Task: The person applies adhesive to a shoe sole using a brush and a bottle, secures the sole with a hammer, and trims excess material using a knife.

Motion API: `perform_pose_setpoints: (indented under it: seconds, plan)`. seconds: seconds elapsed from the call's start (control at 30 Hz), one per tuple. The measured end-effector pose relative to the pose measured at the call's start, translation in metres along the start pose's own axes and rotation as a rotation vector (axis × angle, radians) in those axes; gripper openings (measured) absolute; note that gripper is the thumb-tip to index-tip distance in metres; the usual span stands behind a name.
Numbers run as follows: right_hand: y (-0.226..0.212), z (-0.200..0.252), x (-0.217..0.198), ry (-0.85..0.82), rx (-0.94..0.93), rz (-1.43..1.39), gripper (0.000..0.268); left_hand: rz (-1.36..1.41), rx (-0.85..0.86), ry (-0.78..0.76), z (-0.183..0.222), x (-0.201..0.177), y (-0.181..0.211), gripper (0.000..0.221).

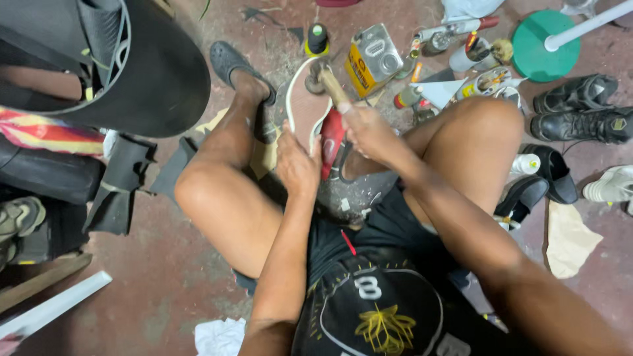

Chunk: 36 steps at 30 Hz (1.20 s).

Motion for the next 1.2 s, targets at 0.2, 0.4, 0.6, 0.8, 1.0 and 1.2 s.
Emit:
perform_pose_setpoints:
  seconds: [0.2,0.4,0.6,0.8,1.0,1.2]
  plan:
    - [-0.019,0.032,-0.042,0.216,-0.128,-0.897,0.040,0.005,0.019,0.025,0.001,0.004,-0.006,0.078]
    - [0.006,0.020,-0.001,0.025,0.608,-0.716,0.047,-0.022,-0.032,0.027,-0.004,0.000,-0.013,0.076]
    - [-0.086,0.007,-0.095,0.360,-0.161,-0.773,0.048,0.000,0.056,0.078,0.010,-0.004,-0.008,0.074]
    - [-0.044,-0.001,-0.006,0.095,0.018,-0.584,0.046,-0.024,0.054,0.064,0.008,-0.003,-0.005,0.077]
    - [-0.050,0.014,-0.045,0.164,0.106,-1.036,0.042,-0.023,-0.022,0.011,0.011,0.003,-0.016,0.076]
    - [-0.084,0.005,-0.015,0.124,-0.363,-0.436,0.033,0.011,-0.005,0.009,0.009,0.001,-0.012,0.079]
Point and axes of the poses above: each hand's wrist, its own z-axis away from the middle knuckle, its own x-axis out of the palm, y = z × x, the point moved 8 cm from there along -z, towards the middle knuckle, and after that the axes turned 3 degrees about -x, right-handed, at the moved point
